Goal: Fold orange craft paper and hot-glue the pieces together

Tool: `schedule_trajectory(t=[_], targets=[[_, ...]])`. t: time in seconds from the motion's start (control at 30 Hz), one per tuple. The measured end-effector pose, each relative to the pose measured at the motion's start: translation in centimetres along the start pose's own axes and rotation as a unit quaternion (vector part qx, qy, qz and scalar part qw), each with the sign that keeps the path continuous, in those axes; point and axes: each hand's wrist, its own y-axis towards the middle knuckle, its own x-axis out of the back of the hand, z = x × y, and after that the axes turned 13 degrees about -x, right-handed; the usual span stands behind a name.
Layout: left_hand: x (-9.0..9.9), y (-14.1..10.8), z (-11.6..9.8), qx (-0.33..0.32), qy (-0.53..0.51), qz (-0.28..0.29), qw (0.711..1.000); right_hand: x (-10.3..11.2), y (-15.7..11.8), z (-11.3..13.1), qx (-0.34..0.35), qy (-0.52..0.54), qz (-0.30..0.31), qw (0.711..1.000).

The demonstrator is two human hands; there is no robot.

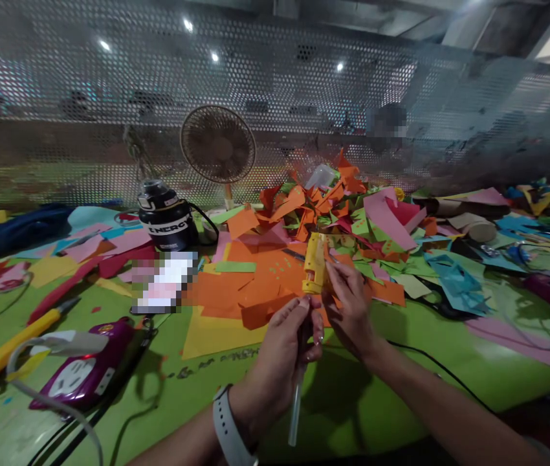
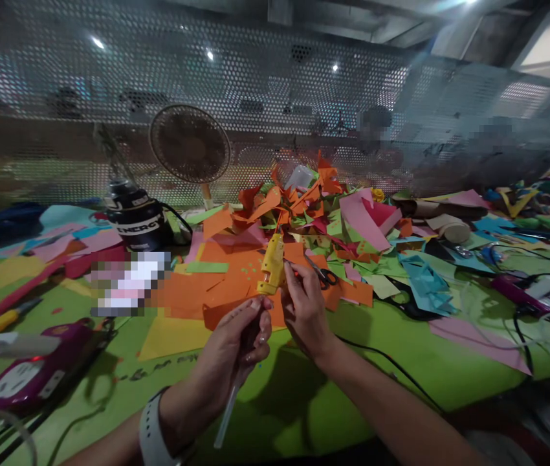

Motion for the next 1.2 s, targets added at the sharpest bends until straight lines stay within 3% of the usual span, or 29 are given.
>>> schedule_trajectory(t=[0.2,0.5,0.7,0.97,1.2], targets=[[0.36,0.53,-0.28,0.028,-0.008,-0.006,1.0,-0.25,-0.23,-0.37,0.01,-0.002,0.005,1.0],[0.17,0.53,0.04,-0.012,0.001,0.072,0.997,-0.45,-0.67,-0.25,-0.094,0.051,0.071,0.992],[0.35,0.7,0.01,0.008,0.008,0.057,0.998,-0.26,-0.24,-0.52,-0.046,0.028,0.011,0.998],[0.24,0.59,0.34,-0.018,0.044,0.038,0.998,0.09,-0.07,-0.2,-0.004,0.002,0.015,1.0],[0.09,0.58,0.24,-0.026,0.062,0.014,0.998,0.01,-0.26,-0.01,-0.014,0.009,0.018,1.0]])
